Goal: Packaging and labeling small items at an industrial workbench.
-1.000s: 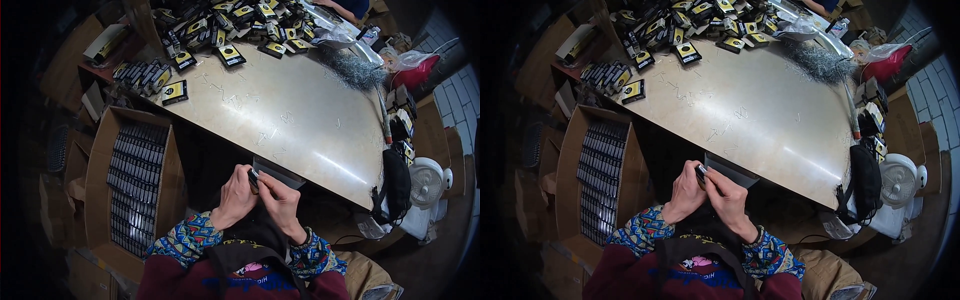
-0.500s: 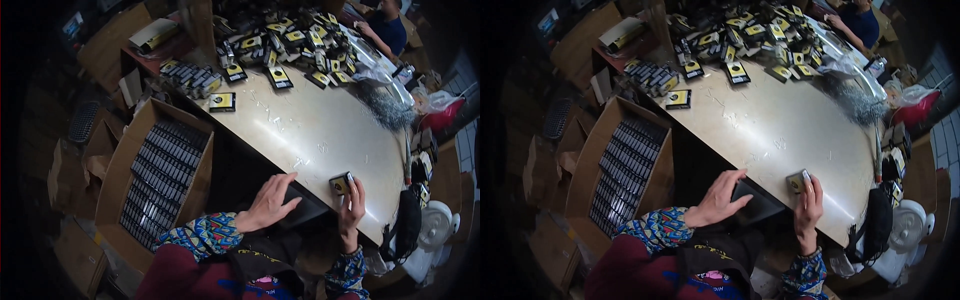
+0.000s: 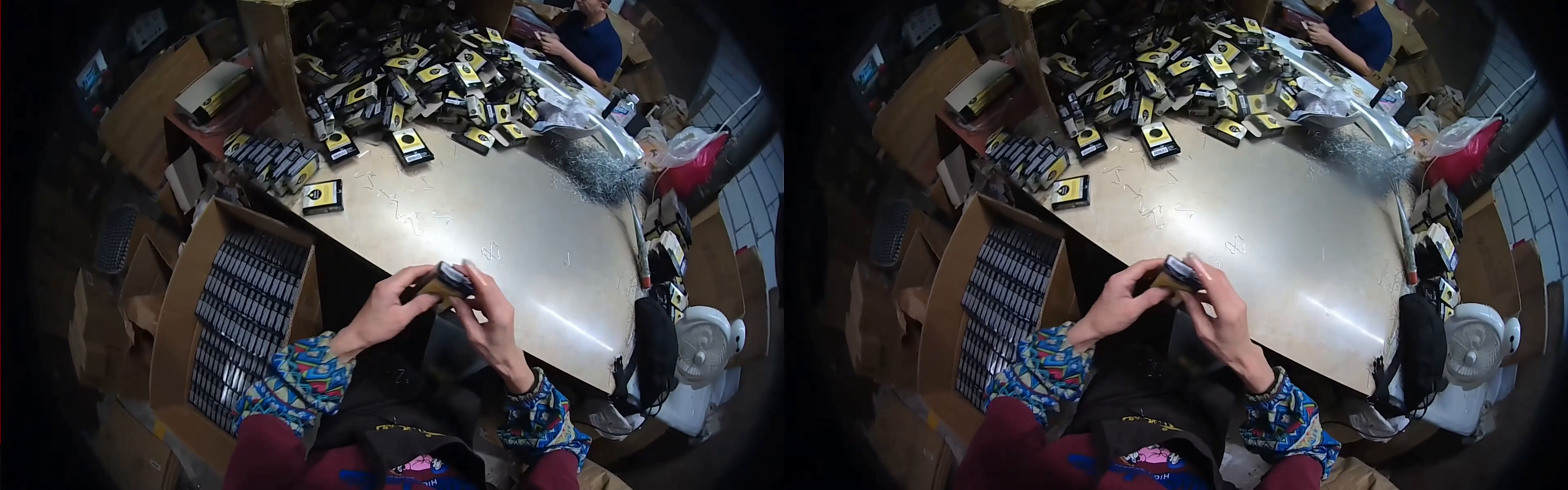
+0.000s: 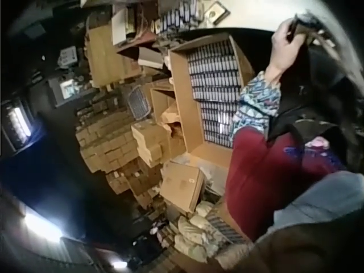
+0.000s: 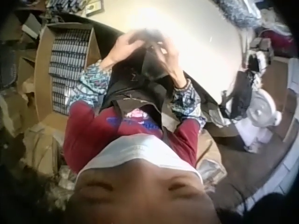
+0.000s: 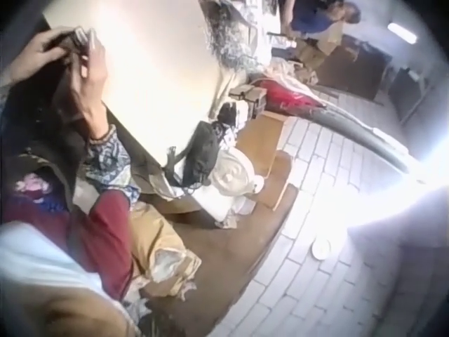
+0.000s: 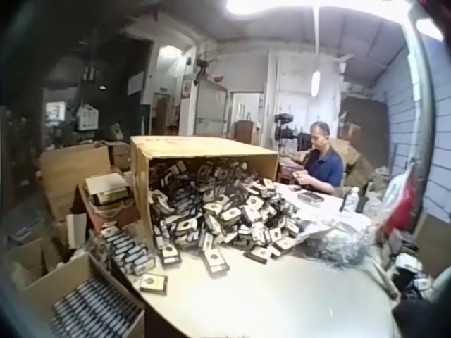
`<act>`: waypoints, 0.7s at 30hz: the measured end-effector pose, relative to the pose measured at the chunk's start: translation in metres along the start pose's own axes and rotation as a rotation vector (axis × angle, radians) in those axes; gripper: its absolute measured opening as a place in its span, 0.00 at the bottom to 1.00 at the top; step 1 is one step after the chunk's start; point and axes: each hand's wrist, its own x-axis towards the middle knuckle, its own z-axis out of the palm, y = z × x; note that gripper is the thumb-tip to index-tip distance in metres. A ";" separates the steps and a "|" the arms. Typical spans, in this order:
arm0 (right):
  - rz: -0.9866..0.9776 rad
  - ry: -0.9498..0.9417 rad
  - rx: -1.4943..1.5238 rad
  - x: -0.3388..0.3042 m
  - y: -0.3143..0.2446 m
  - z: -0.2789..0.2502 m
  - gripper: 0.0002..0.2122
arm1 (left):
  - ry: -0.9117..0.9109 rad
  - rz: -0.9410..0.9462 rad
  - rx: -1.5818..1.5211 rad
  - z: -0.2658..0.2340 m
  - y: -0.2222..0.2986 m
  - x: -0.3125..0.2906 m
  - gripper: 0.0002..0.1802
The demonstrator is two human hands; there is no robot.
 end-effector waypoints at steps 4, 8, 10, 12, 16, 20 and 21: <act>-0.049 -0.055 -0.050 0.007 -0.004 0.004 0.19 | 0.006 0.071 0.093 -0.010 -0.002 -0.004 0.24; -0.035 -0.004 -0.099 0.009 -0.009 0.010 0.15 | -0.008 0.107 0.112 -0.007 0.001 -0.006 0.23; -0.046 0.010 -0.127 0.007 -0.008 0.010 0.15 | -0.013 0.087 0.072 -0.003 -0.001 -0.007 0.23; -0.058 0.024 -0.151 0.006 -0.008 0.011 0.15 | -0.016 0.066 0.036 0.000 -0.004 -0.007 0.22; -0.066 -0.020 -0.170 0.006 -0.008 0.013 0.15 | 0.016 -0.008 -0.121 0.004 -0.007 -0.012 0.22; -0.091 -0.092 -0.183 0.002 -0.005 0.009 0.16 | -0.014 -0.105 -0.232 0.005 -0.007 -0.016 0.22; -0.103 -0.106 -0.162 0.004 -0.006 0.010 0.16 | -0.015 -0.113 -0.182 0.004 -0.003 -0.016 0.23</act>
